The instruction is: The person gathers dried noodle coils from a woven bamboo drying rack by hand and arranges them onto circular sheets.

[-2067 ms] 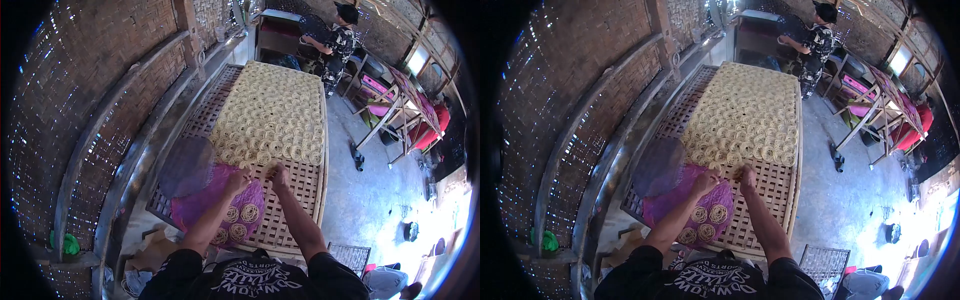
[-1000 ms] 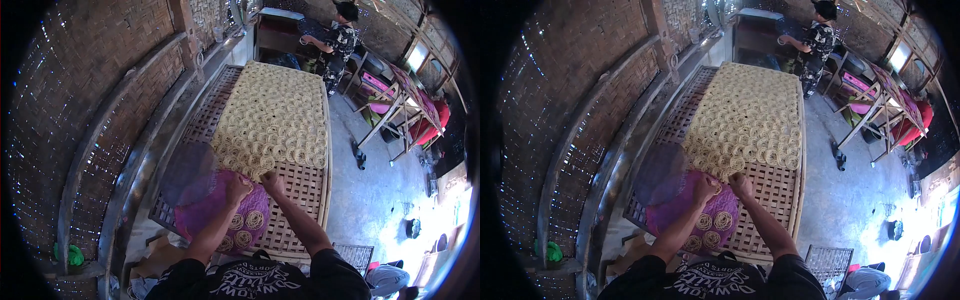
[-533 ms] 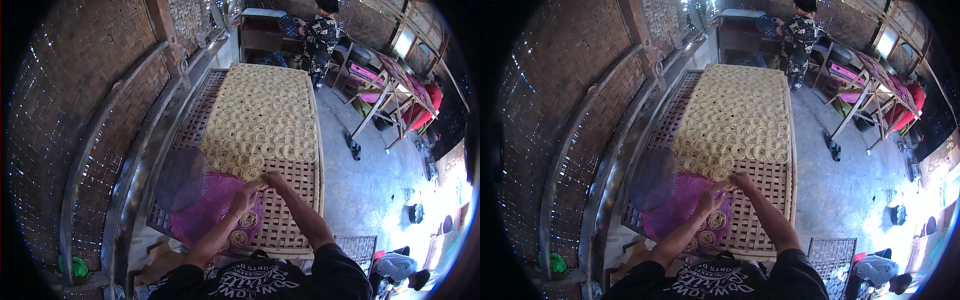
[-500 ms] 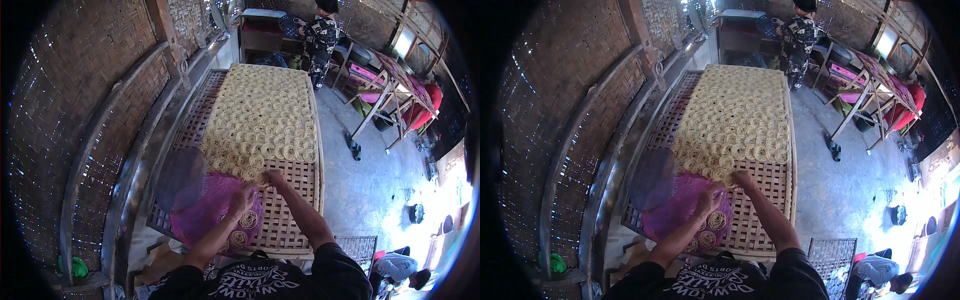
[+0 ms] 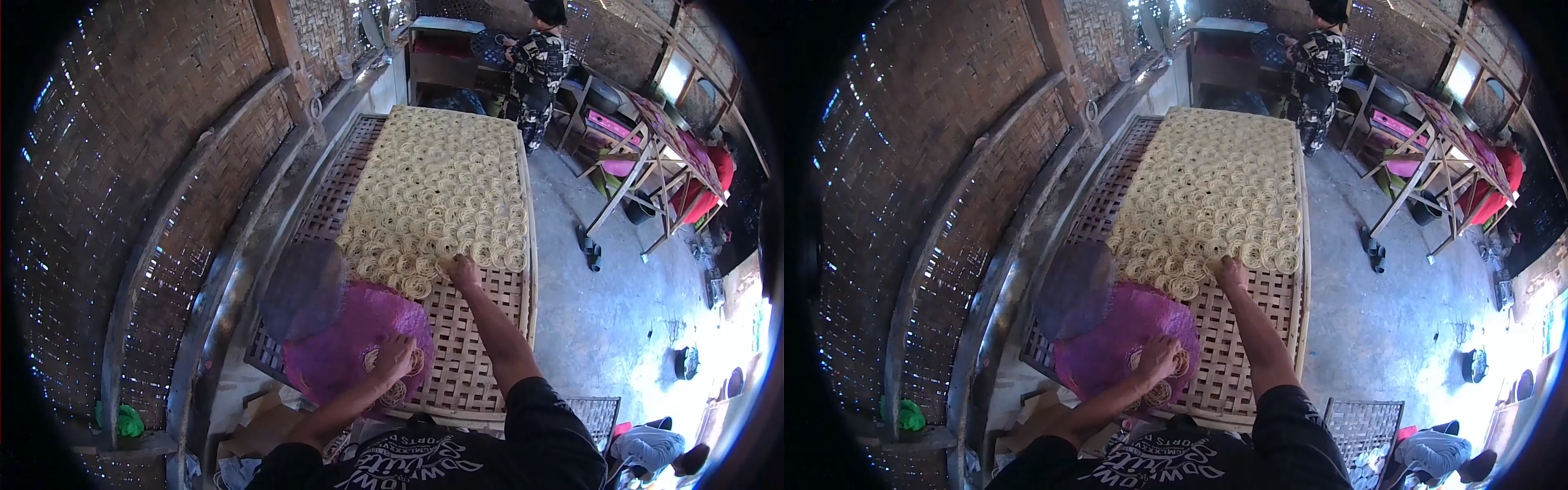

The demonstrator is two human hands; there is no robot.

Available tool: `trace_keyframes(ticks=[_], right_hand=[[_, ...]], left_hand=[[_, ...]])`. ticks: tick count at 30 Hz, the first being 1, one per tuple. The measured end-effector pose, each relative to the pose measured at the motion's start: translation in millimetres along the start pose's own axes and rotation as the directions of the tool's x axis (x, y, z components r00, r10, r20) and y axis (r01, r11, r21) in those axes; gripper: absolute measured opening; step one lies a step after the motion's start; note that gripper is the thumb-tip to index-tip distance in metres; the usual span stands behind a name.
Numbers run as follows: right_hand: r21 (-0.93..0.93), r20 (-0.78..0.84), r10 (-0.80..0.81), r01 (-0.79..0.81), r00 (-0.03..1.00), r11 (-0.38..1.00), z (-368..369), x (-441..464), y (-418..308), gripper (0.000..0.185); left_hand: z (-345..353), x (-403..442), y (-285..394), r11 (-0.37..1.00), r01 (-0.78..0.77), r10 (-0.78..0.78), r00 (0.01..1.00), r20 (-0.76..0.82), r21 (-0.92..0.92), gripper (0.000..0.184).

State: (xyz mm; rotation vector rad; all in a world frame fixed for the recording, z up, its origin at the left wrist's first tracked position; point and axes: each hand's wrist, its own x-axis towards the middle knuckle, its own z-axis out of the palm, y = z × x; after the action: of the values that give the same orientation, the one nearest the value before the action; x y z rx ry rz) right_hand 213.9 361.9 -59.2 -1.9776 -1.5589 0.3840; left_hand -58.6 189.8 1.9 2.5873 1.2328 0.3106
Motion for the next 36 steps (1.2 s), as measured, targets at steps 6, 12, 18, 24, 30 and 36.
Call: trace_keyframes(ticks=[6,12,18,24,30,36], right_hand=[[0.038,0.021,-0.117,0.116,0.993,0.993,-46,-63,-38,0.043],[0.347,0.721,0.228,-0.626,0.654,0.698,-104,-150,-73,0.06],[0.718,0.578,0.077,-0.55,0.813,0.427,-85,-159,-44,0.059],[0.63,0.535,0.116,-0.487,0.837,0.605,-57,-129,-15,0.043],[0.691,0.412,0.099,-0.382,0.906,0.614,-30,-83,-20,0.049],[0.643,0.334,0.047,-0.265,0.941,0.719,16,-38,-14,0.048]], left_hand=[[-12,36,2,0.863,0.345,-0.21,0.909,0.361,-0.368,0.031],[23,80,-9,0.303,0.417,-0.184,0.908,0.377,-0.857,0.025],[63,122,21,0.223,0.412,-0.521,0.816,0.249,-0.883,0.008],[-29,89,27,0.678,0.2,-0.412,0.9,-0.14,-0.707,0.027],[-23,-16,-19,0.957,0.273,-0.288,0.928,-0.237,-0.097,0.032],[-34,-51,-8,0.967,0.227,-0.205,0.963,-0.177,0.114,0.036]])
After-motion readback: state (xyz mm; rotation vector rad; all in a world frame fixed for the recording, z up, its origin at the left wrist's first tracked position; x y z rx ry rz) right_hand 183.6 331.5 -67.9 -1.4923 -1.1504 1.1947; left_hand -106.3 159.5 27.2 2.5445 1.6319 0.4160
